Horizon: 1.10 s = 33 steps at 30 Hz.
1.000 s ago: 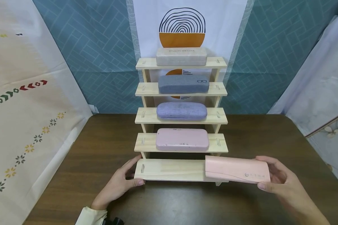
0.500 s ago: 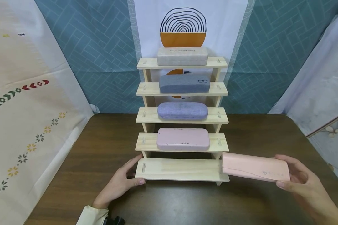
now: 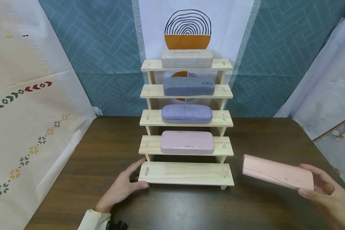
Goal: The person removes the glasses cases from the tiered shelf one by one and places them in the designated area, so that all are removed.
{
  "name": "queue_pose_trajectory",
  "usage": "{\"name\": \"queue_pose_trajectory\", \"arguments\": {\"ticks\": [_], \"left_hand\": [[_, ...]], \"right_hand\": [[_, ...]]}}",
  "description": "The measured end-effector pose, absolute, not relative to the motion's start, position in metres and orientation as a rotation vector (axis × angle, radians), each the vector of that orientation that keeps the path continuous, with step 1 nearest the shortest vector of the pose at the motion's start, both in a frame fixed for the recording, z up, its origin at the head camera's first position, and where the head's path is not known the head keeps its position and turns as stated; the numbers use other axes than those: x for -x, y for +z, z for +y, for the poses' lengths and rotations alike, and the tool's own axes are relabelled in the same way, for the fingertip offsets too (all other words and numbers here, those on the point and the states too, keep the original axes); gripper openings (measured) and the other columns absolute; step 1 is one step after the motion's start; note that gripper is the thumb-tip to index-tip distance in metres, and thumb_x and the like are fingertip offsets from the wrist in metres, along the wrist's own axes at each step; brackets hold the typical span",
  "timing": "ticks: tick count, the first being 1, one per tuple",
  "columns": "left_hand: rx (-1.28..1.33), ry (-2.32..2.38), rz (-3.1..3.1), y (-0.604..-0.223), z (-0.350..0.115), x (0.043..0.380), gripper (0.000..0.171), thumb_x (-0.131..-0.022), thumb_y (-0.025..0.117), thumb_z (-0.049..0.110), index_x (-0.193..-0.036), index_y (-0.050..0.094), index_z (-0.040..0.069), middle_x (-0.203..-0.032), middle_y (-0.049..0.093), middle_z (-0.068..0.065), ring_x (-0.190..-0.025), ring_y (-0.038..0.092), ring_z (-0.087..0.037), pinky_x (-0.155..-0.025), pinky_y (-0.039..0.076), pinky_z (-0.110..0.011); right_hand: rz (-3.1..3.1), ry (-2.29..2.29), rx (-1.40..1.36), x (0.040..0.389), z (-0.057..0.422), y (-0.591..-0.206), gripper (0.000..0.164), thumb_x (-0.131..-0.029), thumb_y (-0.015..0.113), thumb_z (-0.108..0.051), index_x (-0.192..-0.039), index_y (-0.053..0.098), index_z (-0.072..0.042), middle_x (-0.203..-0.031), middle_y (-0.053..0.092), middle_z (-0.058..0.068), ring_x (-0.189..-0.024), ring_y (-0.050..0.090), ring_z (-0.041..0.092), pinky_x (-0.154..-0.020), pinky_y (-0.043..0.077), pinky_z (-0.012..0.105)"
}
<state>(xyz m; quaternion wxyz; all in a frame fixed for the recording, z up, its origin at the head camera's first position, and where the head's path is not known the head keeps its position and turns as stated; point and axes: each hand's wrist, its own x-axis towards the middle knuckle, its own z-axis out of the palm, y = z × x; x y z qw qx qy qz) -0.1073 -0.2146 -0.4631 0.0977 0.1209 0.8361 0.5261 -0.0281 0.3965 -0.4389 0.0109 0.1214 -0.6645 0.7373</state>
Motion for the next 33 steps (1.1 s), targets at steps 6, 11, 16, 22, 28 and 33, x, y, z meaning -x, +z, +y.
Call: {"name": "queue_pose_trajectory", "arguments": {"ticks": [6,11,16,22,28,33], "left_hand": [[-0.366,1.548,2.491,-0.463,-0.214,0.108,0.092,-0.078,0.089,0.025,-0.156,0.040,0.022,-0.151,0.044,-0.011,-0.105,0.062,-0.024,-0.087,0.050,-0.033],[-0.356,1.540,2.492,-0.462,-0.215,0.107,0.092,-0.078,0.088,0.025,-0.156,0.040,0.023,-0.150,0.044,-0.011,-0.107,0.061,-0.025,-0.088,0.050,-0.034],[-0.339,1.535,2.489,-0.461,-0.214,0.106,0.091,-0.079,0.088,0.024,-0.156,0.040,0.025,-0.149,0.045,-0.011,-0.107,0.061,-0.024,-0.088,0.050,-0.034],[-0.319,1.541,2.478,-0.461,-0.214,0.106,0.091,-0.079,0.088,0.024,-0.156,0.040,0.025,-0.148,0.045,-0.012,-0.103,0.063,-0.024,-0.085,0.050,-0.033],[-0.344,1.560,2.464,-0.463,-0.215,0.107,0.091,-0.079,0.088,0.023,-0.156,0.040,0.026,-0.150,0.044,-0.011,-0.107,0.061,-0.024,-0.087,0.050,-0.032],[-0.362,1.570,2.459,-0.463,-0.215,0.107,0.091,-0.079,0.088,0.024,-0.156,0.039,0.026,-0.150,0.044,-0.011,-0.110,0.060,-0.025,-0.088,0.050,-0.031]], "right_hand": [[-2.273,2.241,-0.320,0.031,0.418,-0.451,0.071,-0.093,0.043,0.025,-0.156,0.027,-0.004,-0.140,0.042,0.004,-0.114,0.056,0.011,-0.088,0.052,0.026],[-2.540,2.144,-0.272,0.036,0.435,-0.462,0.067,-0.099,0.043,0.014,-0.158,0.025,-0.011,-0.140,0.041,-0.003,-0.115,0.053,0.011,-0.085,0.052,0.027],[-2.689,2.063,-0.211,0.039,0.445,-0.469,0.065,-0.099,0.047,0.011,-0.155,0.032,-0.020,-0.135,0.046,-0.012,-0.112,0.055,0.005,-0.080,0.053,0.028],[-2.862,1.698,-0.271,0.043,0.447,-0.469,0.069,-0.095,0.061,0.010,-0.153,0.037,-0.018,-0.131,0.044,-0.032,-0.108,0.053,-0.010,-0.074,0.055,0.026],[-2.999,1.209,-0.262,0.047,0.444,-0.466,0.075,-0.087,0.079,-0.006,-0.151,0.041,-0.004,-0.133,0.036,-0.035,-0.112,0.053,-0.005,-0.072,0.052,0.019],[-3.144,0.853,-0.192,0.050,0.438,-0.457,0.081,-0.084,0.083,-0.024,-0.150,0.041,-0.002,-0.146,0.050,0.020,-0.110,0.055,0.059,-0.075,0.055,0.052]]}}
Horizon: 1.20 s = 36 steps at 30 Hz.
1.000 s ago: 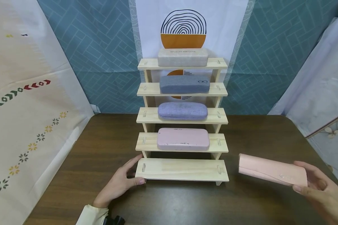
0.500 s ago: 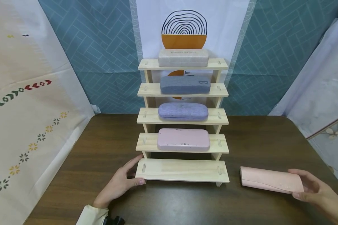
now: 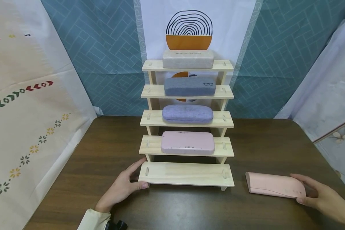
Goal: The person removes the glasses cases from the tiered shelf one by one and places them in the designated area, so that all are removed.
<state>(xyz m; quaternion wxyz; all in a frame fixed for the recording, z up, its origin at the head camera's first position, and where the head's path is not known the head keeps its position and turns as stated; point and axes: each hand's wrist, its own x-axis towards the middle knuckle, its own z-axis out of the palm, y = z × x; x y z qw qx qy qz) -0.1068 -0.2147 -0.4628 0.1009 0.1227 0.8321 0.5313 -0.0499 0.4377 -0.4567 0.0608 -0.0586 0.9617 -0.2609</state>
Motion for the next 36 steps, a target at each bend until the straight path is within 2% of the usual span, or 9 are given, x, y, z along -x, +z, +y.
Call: {"name": "queue_pose_trajectory", "arguments": {"ticks": [3,9,12,16,22,25,28,33,36], "left_hand": [[-0.369,1.584,2.443,-0.462,-0.215,0.107,0.091,-0.080,0.087,0.023,-0.157,0.038,0.024,-0.150,0.044,-0.013,-0.108,0.062,-0.025,-0.086,0.051,-0.031],[-0.380,1.588,2.438,-0.461,-0.216,0.107,0.091,-0.081,0.087,0.023,-0.157,0.038,0.024,-0.149,0.044,-0.014,-0.106,0.063,-0.026,-0.085,0.052,-0.032],[-0.374,1.586,2.446,-0.460,-0.216,0.106,0.091,-0.080,0.087,0.023,-0.157,0.039,0.024,-0.149,0.044,-0.013,-0.108,0.062,-0.026,-0.086,0.051,-0.031],[-0.406,1.603,2.432,-0.460,-0.216,0.107,0.090,-0.081,0.086,0.021,-0.157,0.038,0.023,-0.148,0.044,-0.015,-0.108,0.062,-0.027,-0.086,0.052,-0.031],[-0.424,1.604,2.439,-0.461,-0.215,0.108,0.090,-0.081,0.086,0.023,-0.157,0.038,0.023,-0.147,0.046,-0.014,-0.108,0.062,-0.026,-0.086,0.051,-0.030],[-0.426,1.607,2.437,-0.461,-0.215,0.108,0.090,-0.081,0.086,0.023,-0.157,0.038,0.023,-0.147,0.046,-0.014,-0.108,0.062,-0.026,-0.086,0.051,-0.030],[-0.435,1.607,2.433,-0.461,-0.216,0.108,0.090,-0.082,0.086,0.023,-0.157,0.038,0.023,-0.147,0.046,-0.014,-0.108,0.062,-0.027,-0.086,0.051,-0.031],[-0.418,1.605,2.435,-0.462,-0.216,0.107,0.091,-0.081,0.086,0.025,-0.157,0.038,0.024,-0.147,0.046,-0.013,-0.109,0.062,-0.026,-0.086,0.051,-0.030],[-0.416,1.601,2.432,-0.463,-0.216,0.107,0.091,-0.081,0.086,0.025,-0.158,0.037,0.024,-0.147,0.046,-0.014,-0.108,0.063,-0.026,-0.085,0.051,-0.030]], "right_hand": [[2.898,-0.730,0.157,0.051,0.434,-0.452,0.084,-0.083,0.084,-0.026,-0.149,0.038,0.000,-0.138,0.040,0.046,-0.107,0.046,0.072,-0.068,0.046,0.072],[2.878,-0.665,0.088,0.052,0.428,-0.447,0.087,-0.081,0.085,-0.028,-0.149,0.037,0.000,-0.123,0.053,0.044,-0.084,0.064,0.041,-0.063,0.051,0.053],[2.863,-0.644,0.051,0.051,0.425,-0.448,0.087,-0.082,0.084,-0.026,-0.150,0.036,-0.002,-0.089,0.062,0.025,-0.062,0.052,0.017,-0.053,0.044,0.035],[2.886,-0.585,0.058,0.048,0.424,-0.450,0.083,-0.083,0.083,-0.021,-0.149,0.035,-0.001,-0.066,0.045,0.001,-0.050,0.038,0.009,-0.047,0.035,0.027],[2.898,-0.538,0.070,0.047,0.424,-0.451,0.082,-0.084,0.082,-0.022,-0.148,0.036,0.001,-0.067,0.048,0.006,-0.055,0.044,0.013,-0.050,0.037,0.030],[2.909,-0.505,0.112,0.049,0.423,-0.444,0.083,-0.083,0.083,-0.023,-0.145,0.036,0.005,-0.094,0.061,0.035,-0.063,0.058,0.027,-0.055,0.049,0.041],[2.974,-0.440,0.175,0.054,0.419,-0.429,0.083,-0.082,0.084,-0.024,-0.142,0.038,0.010,-0.128,0.044,0.049,-0.069,0.062,0.033,-0.059,0.052,0.051],[3.129,-0.462,0.238,0.061,0.400,-0.400,0.071,-0.089,0.080,-0.026,-0.139,0.045,0.011,-0.118,0.057,0.039,-0.059,0.052,0.012,-0.051,0.047,0.035],[3.183,-0.575,0.255,0.063,0.378,-0.385,0.062,-0.093,0.076,-0.026,-0.142,0.050,0.002,-0.092,0.063,0.015,-0.053,0.041,0.006,-0.046,0.038,0.027]]}}
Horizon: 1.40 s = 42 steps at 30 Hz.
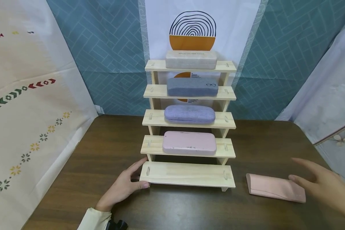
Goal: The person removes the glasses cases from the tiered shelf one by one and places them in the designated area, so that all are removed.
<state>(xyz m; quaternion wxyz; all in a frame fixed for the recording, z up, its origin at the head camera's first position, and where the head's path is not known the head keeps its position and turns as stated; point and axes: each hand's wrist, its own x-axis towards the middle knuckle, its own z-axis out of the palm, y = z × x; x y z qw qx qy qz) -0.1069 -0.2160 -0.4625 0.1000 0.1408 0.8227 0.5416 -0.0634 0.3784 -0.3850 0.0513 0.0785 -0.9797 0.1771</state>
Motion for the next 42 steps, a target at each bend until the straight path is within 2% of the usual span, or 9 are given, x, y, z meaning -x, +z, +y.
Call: {"name": "queue_pose_trajectory", "arguments": {"ticks": [2,7,11,14,18,22,27,34,42], "left_hand": [[-0.417,1.602,2.431,-0.463,-0.216,0.107,0.091,-0.082,0.086,0.024,-0.158,0.037,0.023,-0.147,0.046,-0.013,-0.107,0.063,-0.026,-0.085,0.051,-0.030],[-0.420,1.608,2.432,-0.463,-0.216,0.107,0.090,-0.081,0.086,0.023,-0.157,0.038,0.022,-0.145,0.047,-0.014,-0.106,0.063,-0.026,-0.085,0.052,-0.030],[-0.437,1.616,2.423,-0.465,-0.216,0.107,0.091,-0.081,0.086,0.023,-0.158,0.037,0.023,-0.145,0.047,-0.015,-0.107,0.063,-0.026,-0.085,0.051,-0.030],[-0.460,1.629,2.408,-0.466,-0.216,0.107,0.091,-0.082,0.086,0.021,-0.158,0.036,0.023,-0.146,0.047,-0.015,-0.108,0.063,-0.027,-0.085,0.052,-0.030],[-0.490,1.641,2.409,-0.467,-0.217,0.107,0.090,-0.083,0.085,0.020,-0.158,0.036,0.021,-0.146,0.046,-0.016,-0.109,0.063,-0.028,-0.085,0.052,-0.030],[-0.494,1.657,2.400,-0.467,-0.217,0.107,0.091,-0.082,0.086,0.017,-0.158,0.036,0.020,-0.145,0.047,-0.016,-0.108,0.063,-0.028,-0.084,0.053,-0.031],[-0.508,1.670,2.382,-0.468,-0.218,0.106,0.090,-0.083,0.085,0.016,-0.158,0.036,0.017,-0.142,0.049,-0.017,-0.107,0.064,-0.029,-0.084,0.053,-0.031],[-0.464,1.653,2.388,-0.467,-0.216,0.105,0.090,-0.082,0.086,0.020,-0.157,0.037,0.019,-0.139,0.053,-0.015,-0.107,0.064,-0.027,-0.085,0.052,-0.030],[-0.431,1.616,2.439,-0.465,-0.215,0.106,0.091,-0.080,0.088,0.022,-0.157,0.039,0.020,-0.141,0.052,-0.014,-0.105,0.064,-0.026,-0.085,0.051,-0.029]], "right_hand": [[-2.959,0.612,-0.236,0.067,0.362,-0.374,0.058,-0.094,0.074,-0.028,-0.143,0.053,-0.005,-0.089,0.064,0.007,-0.058,0.046,0.003,-0.047,0.039,0.028],[-2.875,0.841,-0.311,0.078,0.318,-0.353,0.046,-0.096,0.072,-0.026,-0.140,0.060,-0.019,-0.110,0.071,0.006,-0.077,0.061,0.003,-0.056,0.047,0.029],[-2.783,1.046,-0.445,0.089,0.283,-0.349,0.041,-0.097,0.072,-0.018,-0.137,0.063,-0.023,-0.098,0.071,-0.004,-0.074,0.062,0.010,-0.056,0.046,0.029],[-2.752,1.121,-0.514,0.100,0.258,-0.350,0.041,-0.096,0.072,-0.017,-0.136,0.063,-0.021,-0.094,0.070,-0.006,-0.073,0.061,0.011,-0.057,0.048,0.029],[-2.775,1.150,-0.513,0.116,0.228,-0.352,0.045,-0.096,0.073,-0.026,-0.139,0.061,-0.017,-0.112,0.068,0.000,-0.083,0.062,0.014,-0.065,0.051,0.030],[-2.837,1.137,-0.517,0.131,0.206,-0.353,0.061,-0.094,0.075,-0.036,-0.146,0.054,-0.012,-0.131,0.061,0.007,-0.088,0.059,0.019,-0.067,0.051,0.033],[-2.908,1.066,-0.525,0.144,0.191,-0.355,0.088,-0.084,0.082,-0.046,-0.154,0.043,-0.010,-0.142,0.053,0.012,-0.085,0.058,0.021,-0.068,0.051,0.036],[-2.982,0.881,-0.535,0.149,0.186,-0.357,0.102,-0.075,0.081,-0.064,-0.155,0.042,-0.014,-0.144,0.053,0.009,-0.094,0.055,0.024,-0.085,0.046,0.048],[-2.947,0.829,-0.526,0.150,0.176,-0.361,0.089,-0.077,0.088,-0.044,-0.150,0.047,-0.011,-0.142,0.056,0.013,-0.113,0.058,0.032,-0.091,0.046,0.058]]}}
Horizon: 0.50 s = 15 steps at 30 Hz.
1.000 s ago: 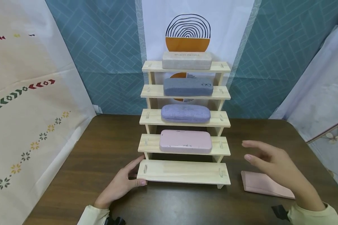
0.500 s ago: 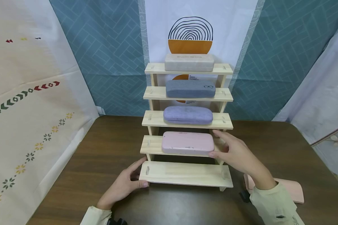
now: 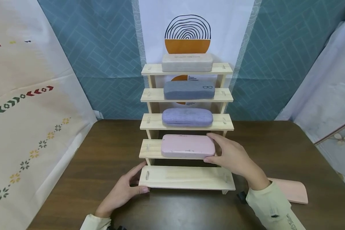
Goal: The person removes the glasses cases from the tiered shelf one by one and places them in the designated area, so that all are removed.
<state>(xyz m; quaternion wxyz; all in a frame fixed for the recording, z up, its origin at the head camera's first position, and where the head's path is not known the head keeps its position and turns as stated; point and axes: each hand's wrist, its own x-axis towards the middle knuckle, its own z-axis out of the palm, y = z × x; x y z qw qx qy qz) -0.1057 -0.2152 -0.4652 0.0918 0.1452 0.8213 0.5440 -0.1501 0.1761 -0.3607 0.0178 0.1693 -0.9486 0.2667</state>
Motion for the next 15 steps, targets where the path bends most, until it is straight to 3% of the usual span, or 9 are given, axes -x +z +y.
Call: {"name": "queue_pose_trajectory", "arguments": {"ticks": [3,9,15], "left_hand": [[-0.436,1.629,2.433,-0.4658,-0.2157,0.1050,0.091,-0.080,0.087,0.021,-0.157,0.039,0.020,-0.139,0.053,-0.014,-0.104,0.064,-0.025,-0.086,0.051,-0.029],[-0.508,1.664,2.420,-0.4682,-0.2156,0.1044,0.089,-0.081,0.086,0.017,-0.157,0.038,0.015,-0.140,0.052,-0.018,-0.104,0.065,-0.024,-0.085,0.051,-0.029],[-0.474,1.642,2.424,-0.4661,-0.2150,0.1051,0.091,-0.080,0.087,0.019,-0.157,0.038,0.020,-0.137,0.054,-0.014,-0.101,0.065,-0.024,-0.083,0.052,-0.029]], "right_hand": [[-2.942,0.948,-0.489,0.1493,0.1736,-0.3604,0.089,-0.075,0.091,-0.038,-0.148,0.049,-0.012,-0.134,0.059,0.011,-0.110,0.058,0.031,-0.088,0.047,0.054],[-2.847,1.302,-0.522,0.1451,0.1749,-0.3593,0.086,-0.071,0.094,-0.033,-0.141,0.048,-0.011,-0.110,0.060,0.006,-0.090,0.056,0.023,-0.072,0.047,0.038],[-2.691,1.581,-0.612,0.1442,0.1762,-0.3616,0.075,-0.077,0.091,-0.022,-0.134,0.045,-0.007,-0.116,0.056,0.009,-0.091,0.055,0.028,-0.070,0.046,0.032]]}}
